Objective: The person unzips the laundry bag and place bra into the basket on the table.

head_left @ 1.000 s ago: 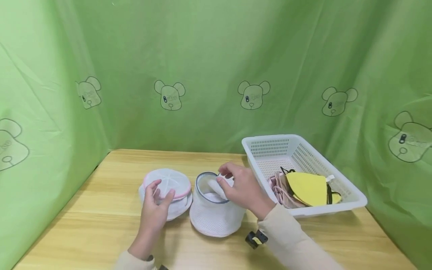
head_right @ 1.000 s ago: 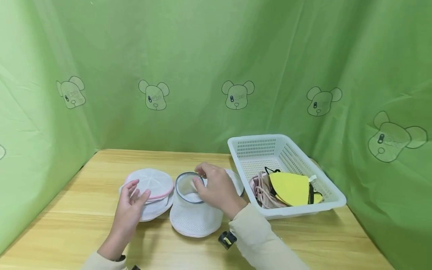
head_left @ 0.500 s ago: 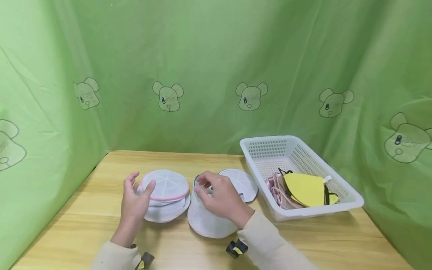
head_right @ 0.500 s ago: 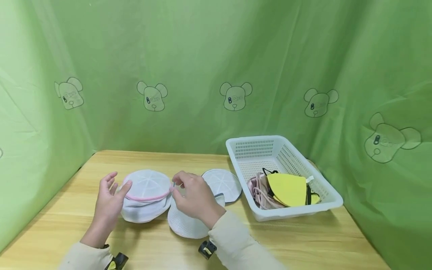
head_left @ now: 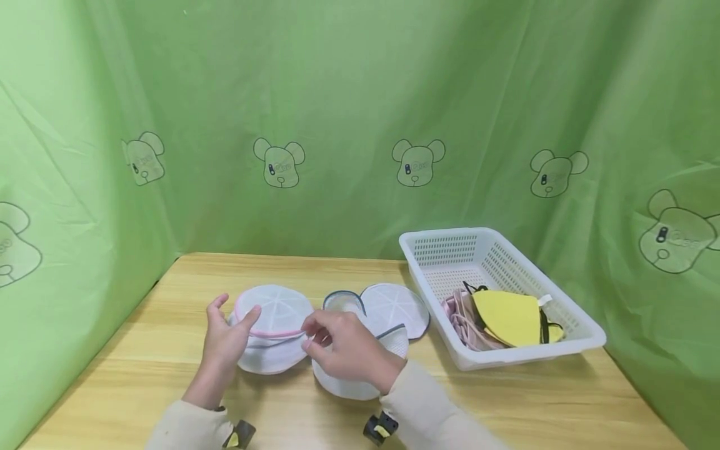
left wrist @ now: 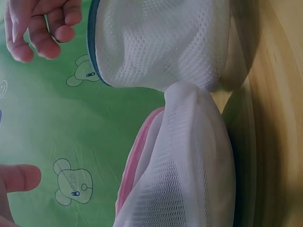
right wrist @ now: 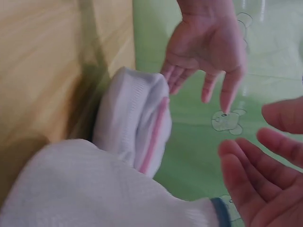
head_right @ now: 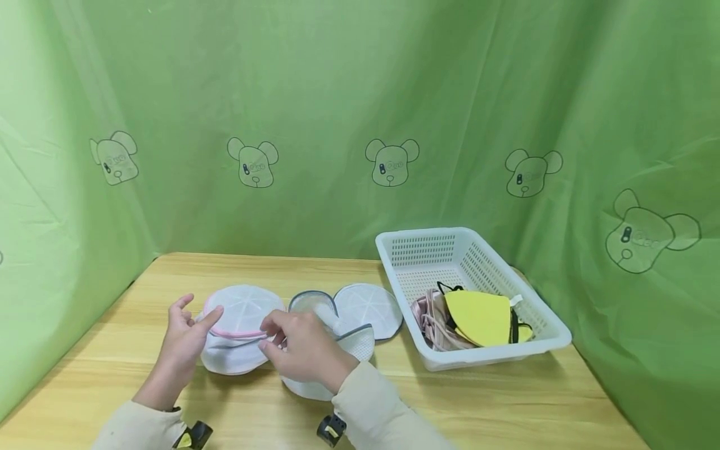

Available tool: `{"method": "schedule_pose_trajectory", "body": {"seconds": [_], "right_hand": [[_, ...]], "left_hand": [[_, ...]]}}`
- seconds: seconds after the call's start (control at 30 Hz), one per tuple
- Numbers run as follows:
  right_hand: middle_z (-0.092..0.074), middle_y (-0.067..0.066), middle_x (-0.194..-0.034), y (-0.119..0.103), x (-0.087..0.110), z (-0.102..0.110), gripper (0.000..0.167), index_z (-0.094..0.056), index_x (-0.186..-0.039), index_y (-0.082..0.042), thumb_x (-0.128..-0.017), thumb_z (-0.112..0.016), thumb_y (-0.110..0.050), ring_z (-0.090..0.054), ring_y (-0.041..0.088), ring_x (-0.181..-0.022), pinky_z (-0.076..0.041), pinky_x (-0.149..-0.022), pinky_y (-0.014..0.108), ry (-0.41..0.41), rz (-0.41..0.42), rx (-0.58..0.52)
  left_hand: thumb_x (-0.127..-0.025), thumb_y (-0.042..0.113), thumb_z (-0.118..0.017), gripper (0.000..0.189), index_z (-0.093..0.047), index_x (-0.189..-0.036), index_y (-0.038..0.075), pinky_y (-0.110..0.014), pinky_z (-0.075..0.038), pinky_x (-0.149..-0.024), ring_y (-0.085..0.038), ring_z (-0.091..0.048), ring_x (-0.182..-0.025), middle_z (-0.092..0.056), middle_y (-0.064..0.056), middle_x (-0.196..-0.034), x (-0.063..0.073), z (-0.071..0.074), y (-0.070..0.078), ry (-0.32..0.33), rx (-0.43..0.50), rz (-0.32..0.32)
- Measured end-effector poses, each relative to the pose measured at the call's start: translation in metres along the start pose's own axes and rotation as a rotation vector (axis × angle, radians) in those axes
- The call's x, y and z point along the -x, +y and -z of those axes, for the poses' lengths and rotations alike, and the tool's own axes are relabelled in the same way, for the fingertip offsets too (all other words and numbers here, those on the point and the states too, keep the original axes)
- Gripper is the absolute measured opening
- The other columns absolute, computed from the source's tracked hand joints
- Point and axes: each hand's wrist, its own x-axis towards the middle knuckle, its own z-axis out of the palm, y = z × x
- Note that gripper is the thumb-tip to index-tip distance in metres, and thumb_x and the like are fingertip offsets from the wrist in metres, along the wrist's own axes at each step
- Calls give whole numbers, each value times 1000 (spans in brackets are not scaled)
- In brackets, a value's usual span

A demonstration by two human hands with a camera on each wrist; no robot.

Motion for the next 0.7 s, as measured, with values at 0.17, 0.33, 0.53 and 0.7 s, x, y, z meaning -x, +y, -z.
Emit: {"method": "schedule_pose_trajectory", "body": {"seconds": [0.17, 0.33, 0.53, 0.7], "right_hand": [[-68, 1, -94, 5, 3, -9, 20, -65, -105, -5, -90, -67, -18, -61, 1, -84, -52, -76, 17, -177, -43, 11], [-69, -1, -99, 10, 8, -15, 27, -65, -111, -8, -89, -70, -22, -61, -1, -83, -50, -75, 14, -286, -98, 28], [-70, -2, -105, 18, 12, -22, 29, -65, -112, -10, -89, -70, -26, -63, 0, -85, -48, -76, 13, -351, -114, 60], [-69, -2, -108, 24, 15, -25, 32, -64, -115, -10, -90, -69, -30, -62, 2, -90, -48, -82, 16, -399, -120, 92]], "left_hand": [[-94, 29, -64, 86, -4, -154, 11, -60, -9, -114, -49, -9, -141, -6, -33, -155, -2, -2, -2, -24, -43, 7], [-94, 29, -63, 86, -4, -154, 9, -61, -14, -112, -51, -14, -139, -10, -34, -153, -4, -3, -5, -41, -83, 13], [-94, 30, -63, 86, -5, -153, 6, -60, -17, -112, -51, -19, -137, -14, -37, -151, -7, -3, -10, -54, -104, 20], [-94, 29, -63, 87, -4, -152, 1, -58, -17, -113, -51, -18, -138, -12, -37, -151, -10, -3, -13, -50, -124, 38]]}}
